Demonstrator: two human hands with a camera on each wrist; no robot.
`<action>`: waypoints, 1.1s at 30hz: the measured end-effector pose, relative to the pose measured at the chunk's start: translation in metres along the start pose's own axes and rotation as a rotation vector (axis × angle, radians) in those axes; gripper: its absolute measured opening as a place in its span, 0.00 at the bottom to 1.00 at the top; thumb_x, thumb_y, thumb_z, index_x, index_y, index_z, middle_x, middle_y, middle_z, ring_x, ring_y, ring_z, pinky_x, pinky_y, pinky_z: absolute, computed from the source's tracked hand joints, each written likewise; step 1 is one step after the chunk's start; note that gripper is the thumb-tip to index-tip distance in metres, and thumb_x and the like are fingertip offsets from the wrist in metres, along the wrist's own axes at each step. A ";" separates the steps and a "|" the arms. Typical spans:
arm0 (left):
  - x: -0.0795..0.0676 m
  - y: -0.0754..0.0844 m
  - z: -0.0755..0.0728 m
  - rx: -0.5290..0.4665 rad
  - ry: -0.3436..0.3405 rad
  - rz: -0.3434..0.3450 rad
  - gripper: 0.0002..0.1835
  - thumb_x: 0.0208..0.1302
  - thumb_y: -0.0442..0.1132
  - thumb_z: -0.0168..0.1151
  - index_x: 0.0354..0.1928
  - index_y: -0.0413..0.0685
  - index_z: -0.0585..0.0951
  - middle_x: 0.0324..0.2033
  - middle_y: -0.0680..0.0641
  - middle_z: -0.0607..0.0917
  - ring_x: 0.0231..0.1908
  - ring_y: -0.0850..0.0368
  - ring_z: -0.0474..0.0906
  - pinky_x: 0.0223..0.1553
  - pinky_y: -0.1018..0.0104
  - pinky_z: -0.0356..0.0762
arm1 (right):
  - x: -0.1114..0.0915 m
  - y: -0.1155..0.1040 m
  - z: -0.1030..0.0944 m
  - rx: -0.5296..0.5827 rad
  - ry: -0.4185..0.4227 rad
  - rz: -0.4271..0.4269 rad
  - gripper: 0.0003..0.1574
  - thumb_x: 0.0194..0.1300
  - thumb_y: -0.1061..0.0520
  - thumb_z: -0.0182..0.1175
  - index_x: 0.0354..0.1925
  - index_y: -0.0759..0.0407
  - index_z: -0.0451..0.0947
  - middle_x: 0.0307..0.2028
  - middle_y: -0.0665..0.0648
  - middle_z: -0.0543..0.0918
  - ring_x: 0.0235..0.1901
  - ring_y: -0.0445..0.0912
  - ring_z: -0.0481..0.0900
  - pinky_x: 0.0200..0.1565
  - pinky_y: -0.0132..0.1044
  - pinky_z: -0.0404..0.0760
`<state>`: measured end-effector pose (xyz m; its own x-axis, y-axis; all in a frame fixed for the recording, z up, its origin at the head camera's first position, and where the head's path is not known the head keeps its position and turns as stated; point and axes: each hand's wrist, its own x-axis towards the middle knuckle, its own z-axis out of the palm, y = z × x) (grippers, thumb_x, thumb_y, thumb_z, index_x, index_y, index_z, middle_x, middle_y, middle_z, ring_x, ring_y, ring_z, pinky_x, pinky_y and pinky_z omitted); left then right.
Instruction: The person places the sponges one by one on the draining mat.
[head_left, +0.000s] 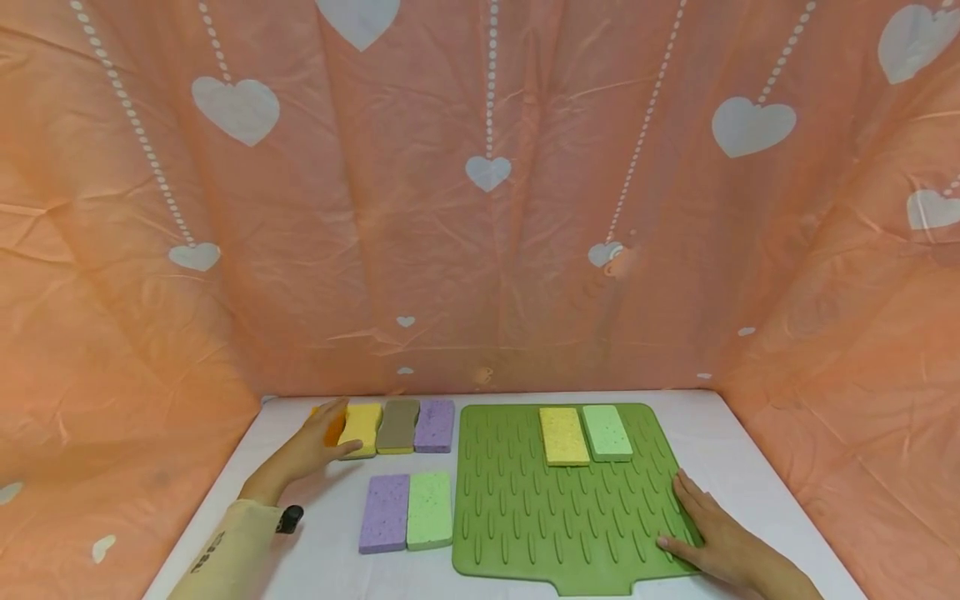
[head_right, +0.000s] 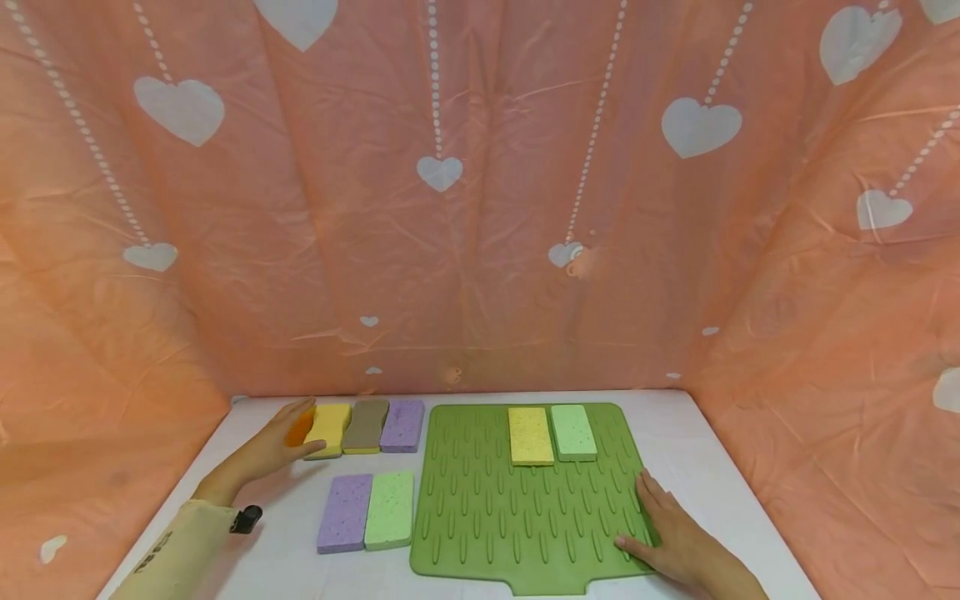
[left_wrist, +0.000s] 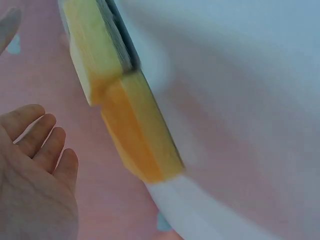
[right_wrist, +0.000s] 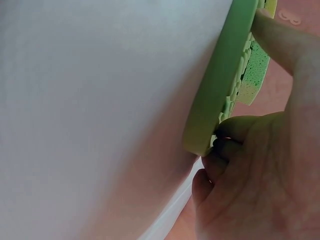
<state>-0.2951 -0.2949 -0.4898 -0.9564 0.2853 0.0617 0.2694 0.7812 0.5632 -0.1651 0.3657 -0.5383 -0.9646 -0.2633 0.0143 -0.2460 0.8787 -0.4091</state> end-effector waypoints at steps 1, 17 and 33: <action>-0.001 -0.003 -0.002 0.007 0.004 0.006 0.56 0.70 0.56 0.73 0.83 0.30 0.54 0.80 0.24 0.54 0.76 0.18 0.53 0.71 0.19 0.57 | 0.000 0.000 0.000 0.000 0.001 -0.001 0.67 0.68 0.32 0.70 0.80 0.78 0.55 0.79 0.79 0.56 0.74 0.80 0.59 0.70 0.72 0.64; -0.009 -0.040 -0.021 0.050 -0.032 -0.016 0.62 0.63 0.56 0.79 0.81 0.23 0.53 0.78 0.21 0.54 0.74 0.17 0.54 0.73 0.21 0.54 | 0.000 -0.001 -0.001 -0.012 0.006 -0.006 0.67 0.69 0.32 0.70 0.80 0.77 0.54 0.79 0.79 0.57 0.75 0.79 0.59 0.70 0.71 0.64; -0.002 -0.056 -0.035 0.039 -0.185 -0.087 0.64 0.63 0.50 0.80 0.81 0.21 0.47 0.80 0.19 0.47 0.77 0.17 0.44 0.75 0.21 0.45 | -0.001 -0.004 -0.002 -0.015 0.020 0.002 0.67 0.68 0.32 0.70 0.81 0.75 0.55 0.80 0.77 0.58 0.76 0.77 0.58 0.70 0.72 0.65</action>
<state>-0.3120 -0.3586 -0.4928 -0.9402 0.3105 -0.1402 0.1947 0.8273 0.5270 -0.1631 0.3634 -0.5351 -0.9668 -0.2537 0.0314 -0.2451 0.8850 -0.3959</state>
